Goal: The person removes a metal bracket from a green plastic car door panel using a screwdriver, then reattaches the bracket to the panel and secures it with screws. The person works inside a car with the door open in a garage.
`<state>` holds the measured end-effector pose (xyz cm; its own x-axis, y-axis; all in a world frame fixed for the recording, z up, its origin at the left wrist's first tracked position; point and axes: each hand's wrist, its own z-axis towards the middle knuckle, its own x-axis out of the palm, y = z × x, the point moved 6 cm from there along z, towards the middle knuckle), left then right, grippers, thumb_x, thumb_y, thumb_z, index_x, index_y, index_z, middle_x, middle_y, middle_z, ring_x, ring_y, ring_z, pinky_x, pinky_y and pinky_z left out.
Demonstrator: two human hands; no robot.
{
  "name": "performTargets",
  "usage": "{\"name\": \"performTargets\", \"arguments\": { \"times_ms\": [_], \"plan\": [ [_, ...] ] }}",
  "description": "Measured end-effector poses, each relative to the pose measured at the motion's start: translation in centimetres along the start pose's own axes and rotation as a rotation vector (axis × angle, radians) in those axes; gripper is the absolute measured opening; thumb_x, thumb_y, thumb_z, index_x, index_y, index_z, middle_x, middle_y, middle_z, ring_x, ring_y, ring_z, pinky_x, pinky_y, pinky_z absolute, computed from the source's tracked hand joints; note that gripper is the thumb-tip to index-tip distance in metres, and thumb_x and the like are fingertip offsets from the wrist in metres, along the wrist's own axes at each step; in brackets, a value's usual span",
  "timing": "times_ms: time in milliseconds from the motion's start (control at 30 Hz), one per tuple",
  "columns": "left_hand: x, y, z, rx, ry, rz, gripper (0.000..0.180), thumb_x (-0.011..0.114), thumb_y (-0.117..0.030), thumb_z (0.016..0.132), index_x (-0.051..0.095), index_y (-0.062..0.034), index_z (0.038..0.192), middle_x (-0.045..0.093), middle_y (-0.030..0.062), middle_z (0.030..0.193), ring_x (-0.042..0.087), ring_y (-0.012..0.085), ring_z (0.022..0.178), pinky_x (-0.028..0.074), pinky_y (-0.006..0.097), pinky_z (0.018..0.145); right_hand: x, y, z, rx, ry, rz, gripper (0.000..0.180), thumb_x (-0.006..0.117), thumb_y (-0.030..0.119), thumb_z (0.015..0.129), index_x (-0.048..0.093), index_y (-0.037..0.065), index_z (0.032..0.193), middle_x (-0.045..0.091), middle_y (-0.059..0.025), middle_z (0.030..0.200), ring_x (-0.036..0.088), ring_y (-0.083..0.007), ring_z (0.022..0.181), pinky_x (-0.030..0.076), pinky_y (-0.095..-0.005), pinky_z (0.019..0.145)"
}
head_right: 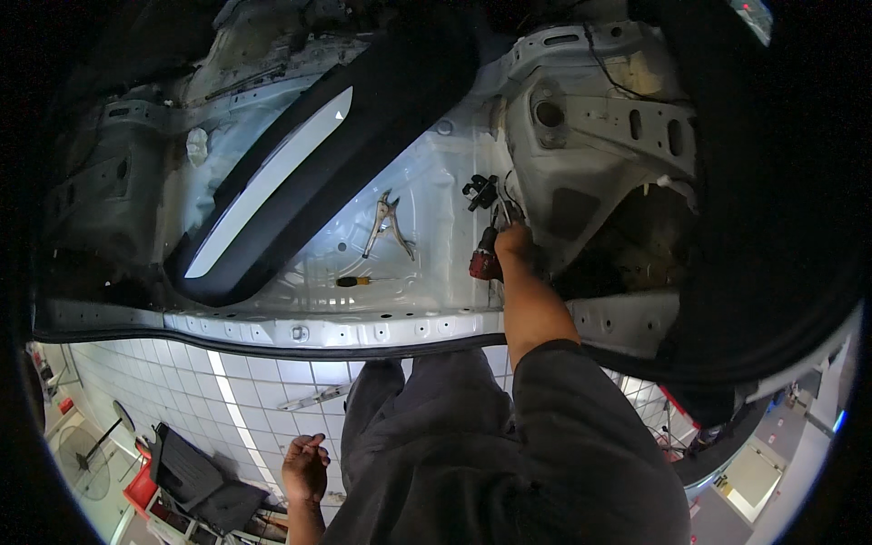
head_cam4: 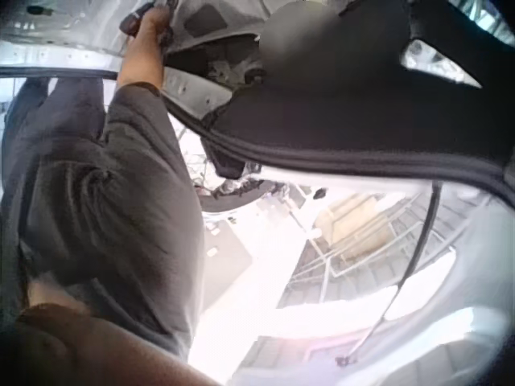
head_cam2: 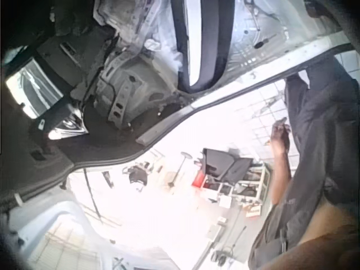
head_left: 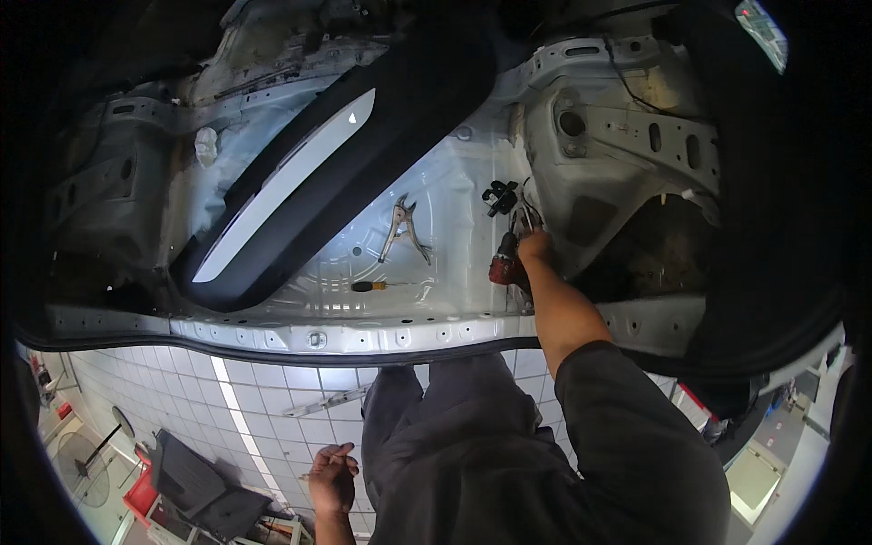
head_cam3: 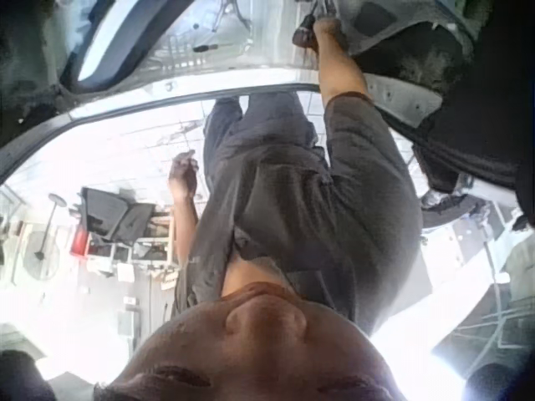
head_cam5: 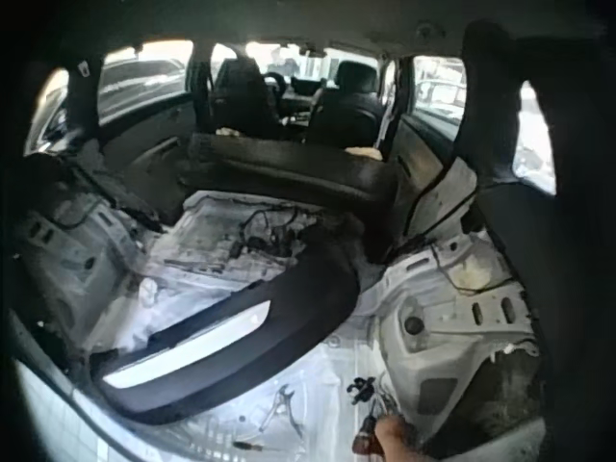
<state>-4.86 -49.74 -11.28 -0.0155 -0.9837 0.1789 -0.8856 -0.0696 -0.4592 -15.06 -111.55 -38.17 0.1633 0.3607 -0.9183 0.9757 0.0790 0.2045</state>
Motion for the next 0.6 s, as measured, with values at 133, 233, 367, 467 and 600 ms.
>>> {"name": "performTargets", "arguments": {
  "times_ms": [133, 233, 367, 467, 600],
  "plan": [
    [3.3, 0.9, -0.5, -0.043, -0.011, -0.06, 0.018, 0.065, -0.007, 0.09, 0.064, -0.0052, 0.108, 0.072, 0.0134, 0.108, 0.066, 0.0189, 0.078, 0.05, 0.031, 0.068, 1.4, -3.3, 3.2, 0.127, -0.095, 0.031, 0.032, 0.062, 0.018, 0.08, 0.067, 0.004, 0.109, 0.069, -0.0255, 0.107, 0.066, -0.043, 0.102, 0.053, -0.0503, 0.089],
    [4.7, 1.8, -1.0, -0.036, -0.051, -0.079, 0.017, 0.063, -0.006, 0.092, 0.064, -0.0043, 0.109, 0.072, 0.0144, 0.108, 0.066, 0.0193, 0.078, 0.05, 0.032, 0.068, 2.8, -3.5, 3.9, 0.096, 0.049, -0.027, 0.044, 0.062, 0.017, 0.087, 0.06, 0.002, 0.128, 0.063, -0.0242, 0.124, 0.063, -0.0422, 0.112, 0.052, -0.0502, 0.094],
    [6.4, 0.8, 0.0, -0.059, -0.019, -0.054, 0.017, 0.064, -0.006, 0.092, 0.064, -0.0034, 0.109, 0.072, 0.0158, 0.109, 0.067, 0.0191, 0.076, 0.05, 0.032, 0.069, 5.5, -8.1, 6.3, -0.073, -0.157, 0.112, 0.043, 0.068, 0.02, 0.085, 0.061, -0.002, 0.122, 0.064, -0.0275, 0.118, 0.064, -0.0436, 0.105, 0.052, -0.0487, 0.092],
    [7.1, 0.8, -0.1, -0.044, -0.033, -0.061, 0.017, 0.065, -0.006, 0.092, 0.063, -0.0023, 0.109, 0.071, 0.0158, 0.108, 0.066, 0.0187, 0.076, 0.051, 0.032, 0.069, 5.6, -4.6, 5.7, -0.154, -0.077, 0.222, 0.035, 0.067, 0.021, 0.086, 0.065, -0.003, 0.111, 0.067, -0.0269, 0.106, 0.065, -0.0438, 0.099, 0.053, -0.05, 0.087],
    [7.0, 1.7, -0.3, -0.02, -0.09, -0.069, 0.016, 0.066, -0.009, 0.093, 0.063, -0.0007, 0.106, 0.072, 0.0155, 0.103, 0.065, 0.0179, 0.075, 0.05, 0.03, 0.068, 3.2, 3.5, 3.2, -0.282, 0.002, 0.207, 0.028, 0.066, 0.02, 0.085, 0.066, -0.003, 0.101, 0.067, -0.0258, 0.095, 0.065, -0.0436, 0.088, 0.052, -0.0486, 0.078]
  ]
}}
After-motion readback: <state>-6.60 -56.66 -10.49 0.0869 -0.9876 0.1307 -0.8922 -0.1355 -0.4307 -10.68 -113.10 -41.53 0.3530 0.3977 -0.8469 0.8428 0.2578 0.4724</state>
